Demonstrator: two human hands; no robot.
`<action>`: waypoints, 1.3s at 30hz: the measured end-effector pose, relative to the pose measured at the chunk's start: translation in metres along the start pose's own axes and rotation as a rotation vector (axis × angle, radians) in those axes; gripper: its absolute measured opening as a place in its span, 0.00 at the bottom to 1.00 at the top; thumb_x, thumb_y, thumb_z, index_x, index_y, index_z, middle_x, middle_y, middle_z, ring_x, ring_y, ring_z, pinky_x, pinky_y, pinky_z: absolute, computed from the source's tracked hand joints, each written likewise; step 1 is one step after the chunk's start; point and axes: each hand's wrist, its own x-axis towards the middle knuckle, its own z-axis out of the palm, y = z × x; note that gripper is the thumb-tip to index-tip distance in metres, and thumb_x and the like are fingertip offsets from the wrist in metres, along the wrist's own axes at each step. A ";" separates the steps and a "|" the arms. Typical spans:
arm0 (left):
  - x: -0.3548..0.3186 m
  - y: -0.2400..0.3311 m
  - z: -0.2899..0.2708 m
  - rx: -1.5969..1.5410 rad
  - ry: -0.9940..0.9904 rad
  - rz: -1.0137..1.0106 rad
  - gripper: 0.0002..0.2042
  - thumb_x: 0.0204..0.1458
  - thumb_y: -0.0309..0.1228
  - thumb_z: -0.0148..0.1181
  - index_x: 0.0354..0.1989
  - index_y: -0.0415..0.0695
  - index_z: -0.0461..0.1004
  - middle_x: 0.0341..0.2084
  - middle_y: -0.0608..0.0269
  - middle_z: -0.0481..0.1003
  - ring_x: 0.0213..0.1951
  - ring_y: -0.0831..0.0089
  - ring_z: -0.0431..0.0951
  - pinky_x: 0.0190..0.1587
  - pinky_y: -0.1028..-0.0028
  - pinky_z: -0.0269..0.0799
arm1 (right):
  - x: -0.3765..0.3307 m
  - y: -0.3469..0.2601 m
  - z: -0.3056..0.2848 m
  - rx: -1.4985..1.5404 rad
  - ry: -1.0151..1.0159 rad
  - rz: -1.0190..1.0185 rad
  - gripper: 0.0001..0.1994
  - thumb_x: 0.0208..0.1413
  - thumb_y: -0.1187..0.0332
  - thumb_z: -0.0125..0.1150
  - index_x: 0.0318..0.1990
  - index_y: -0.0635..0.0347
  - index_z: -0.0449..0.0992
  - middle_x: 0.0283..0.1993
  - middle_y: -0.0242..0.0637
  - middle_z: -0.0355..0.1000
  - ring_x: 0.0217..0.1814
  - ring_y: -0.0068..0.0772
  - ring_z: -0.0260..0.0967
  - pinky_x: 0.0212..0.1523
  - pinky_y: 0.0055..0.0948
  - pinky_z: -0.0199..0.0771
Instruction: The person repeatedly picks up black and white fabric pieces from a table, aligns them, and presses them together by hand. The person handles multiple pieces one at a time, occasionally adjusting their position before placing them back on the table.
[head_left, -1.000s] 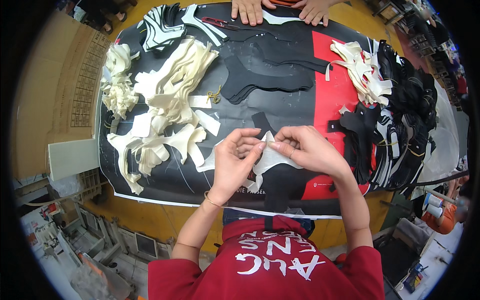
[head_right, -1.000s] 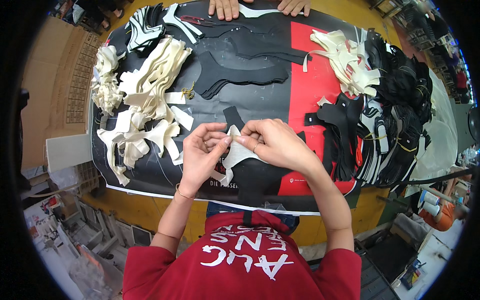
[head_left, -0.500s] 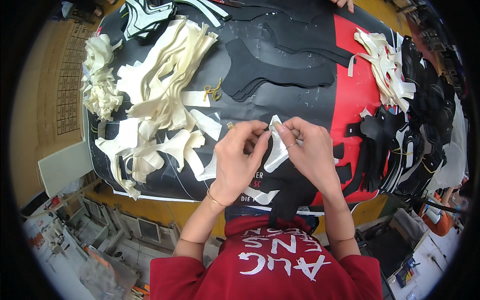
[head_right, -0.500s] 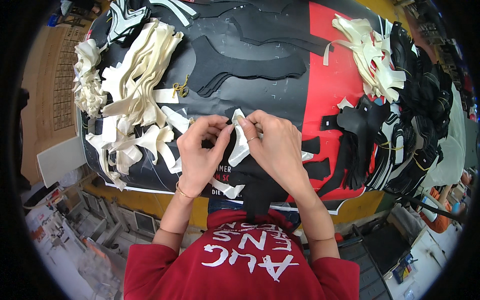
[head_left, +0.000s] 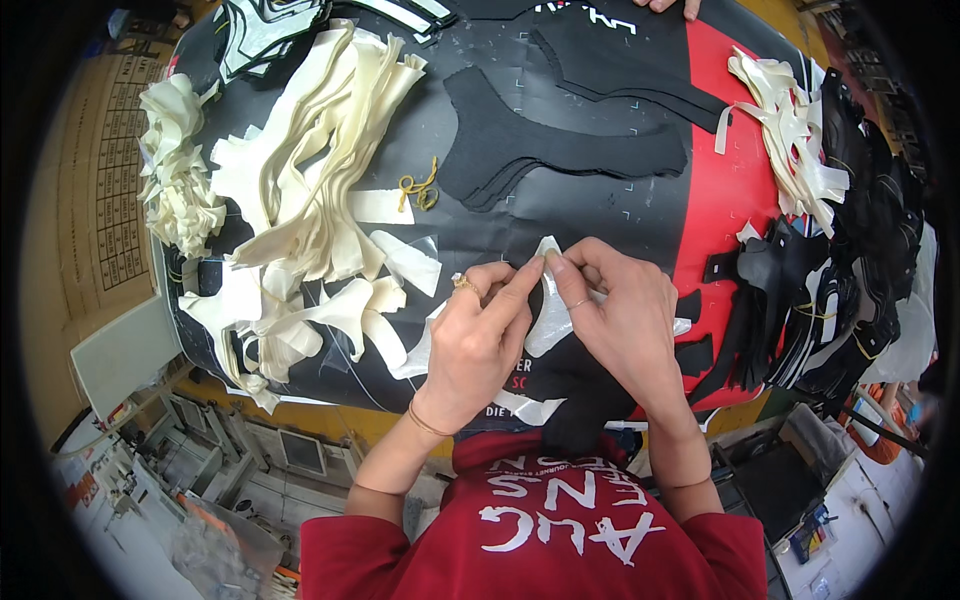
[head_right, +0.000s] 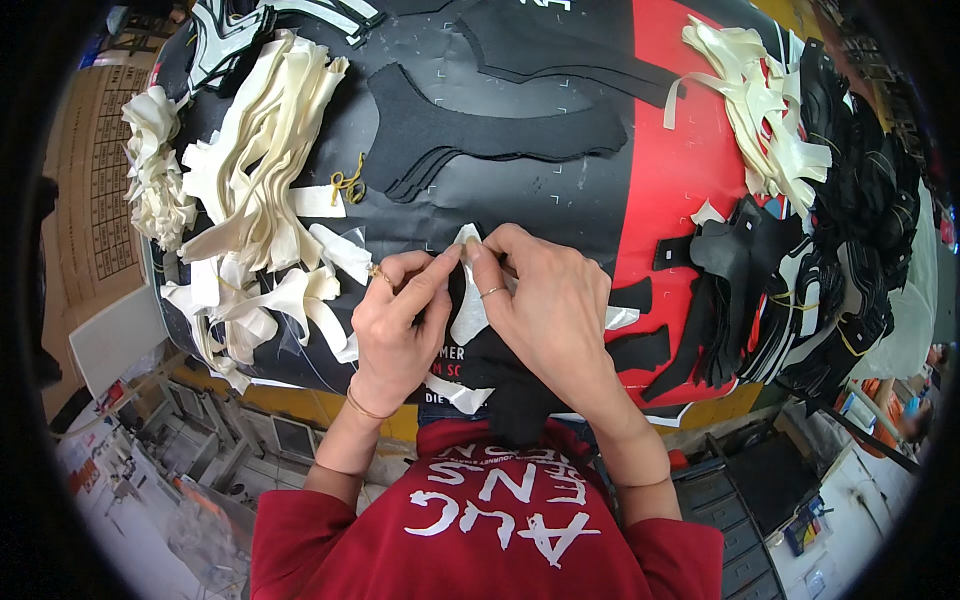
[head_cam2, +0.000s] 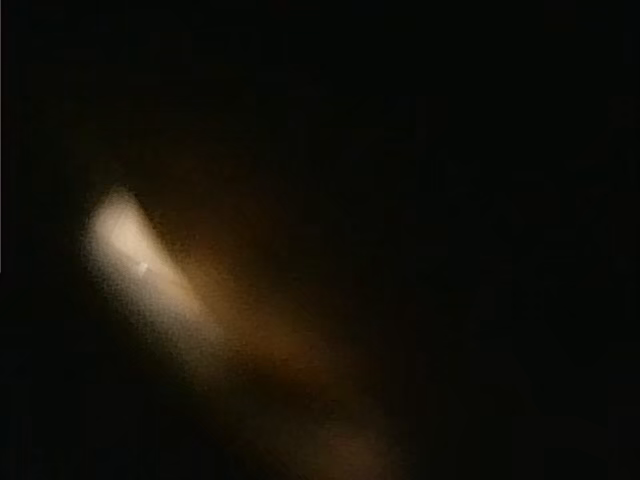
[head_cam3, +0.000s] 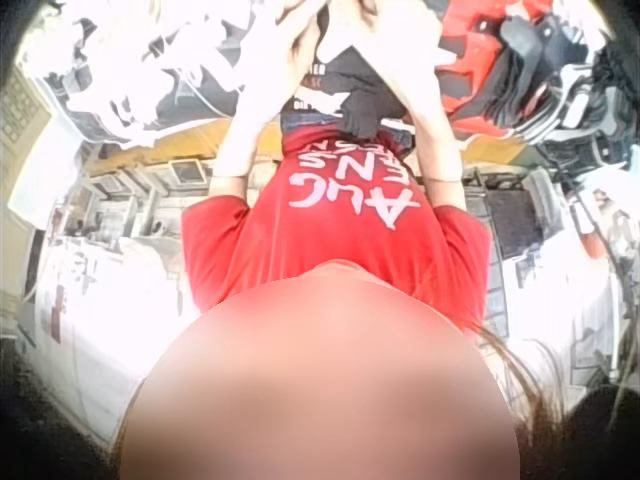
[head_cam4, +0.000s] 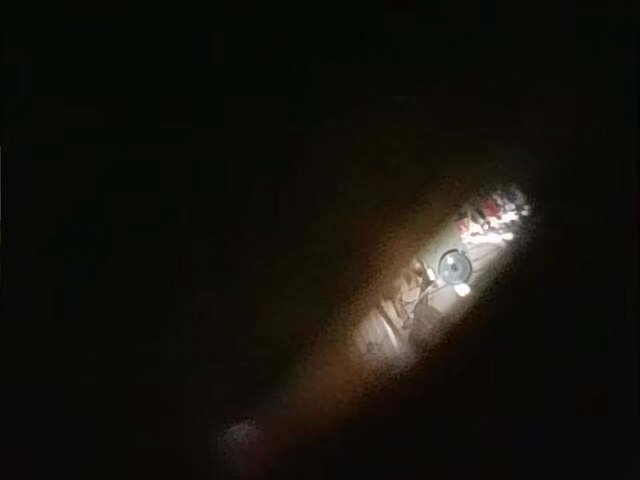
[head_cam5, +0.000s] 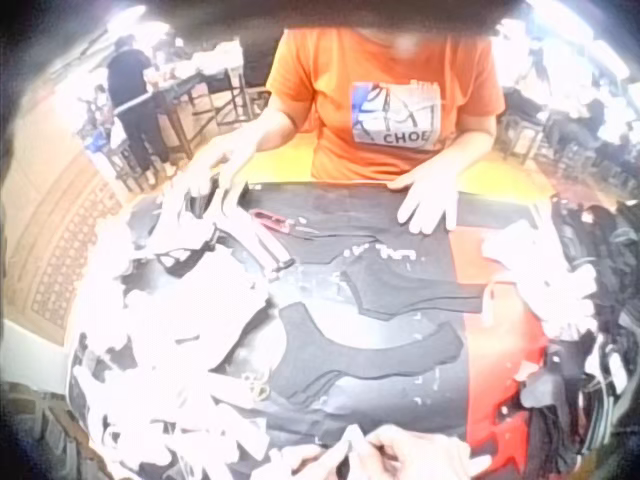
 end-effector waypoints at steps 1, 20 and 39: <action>0.000 0.000 0.000 0.000 0.004 0.003 0.23 0.45 0.15 0.66 0.53 0.43 0.80 0.37 0.58 0.74 0.30 0.66 0.78 0.33 0.68 0.76 | 0.000 -0.001 0.000 -0.021 -0.009 0.000 0.13 0.63 0.59 0.61 0.32 0.59 0.80 0.21 0.37 0.76 0.23 0.42 0.77 0.25 0.38 0.70; 0.002 0.005 0.004 0.026 -0.005 -0.050 0.22 0.46 0.12 0.64 0.51 0.40 0.81 0.36 0.57 0.73 0.30 0.67 0.76 0.32 0.70 0.74 | -0.002 -0.002 0.007 0.009 0.072 -0.019 0.13 0.61 0.61 0.63 0.29 0.59 0.80 0.20 0.37 0.75 0.20 0.41 0.74 0.24 0.38 0.68; 0.023 0.002 -0.029 0.028 -0.376 -0.051 0.22 0.51 0.15 0.58 0.57 0.34 0.75 0.37 0.50 0.70 0.38 0.51 0.77 0.41 0.59 0.75 | -0.015 0.008 -0.012 -0.068 -0.015 -0.009 0.18 0.55 0.52 0.71 0.31 0.60 0.79 0.14 0.32 0.68 0.15 0.35 0.65 0.22 0.34 0.60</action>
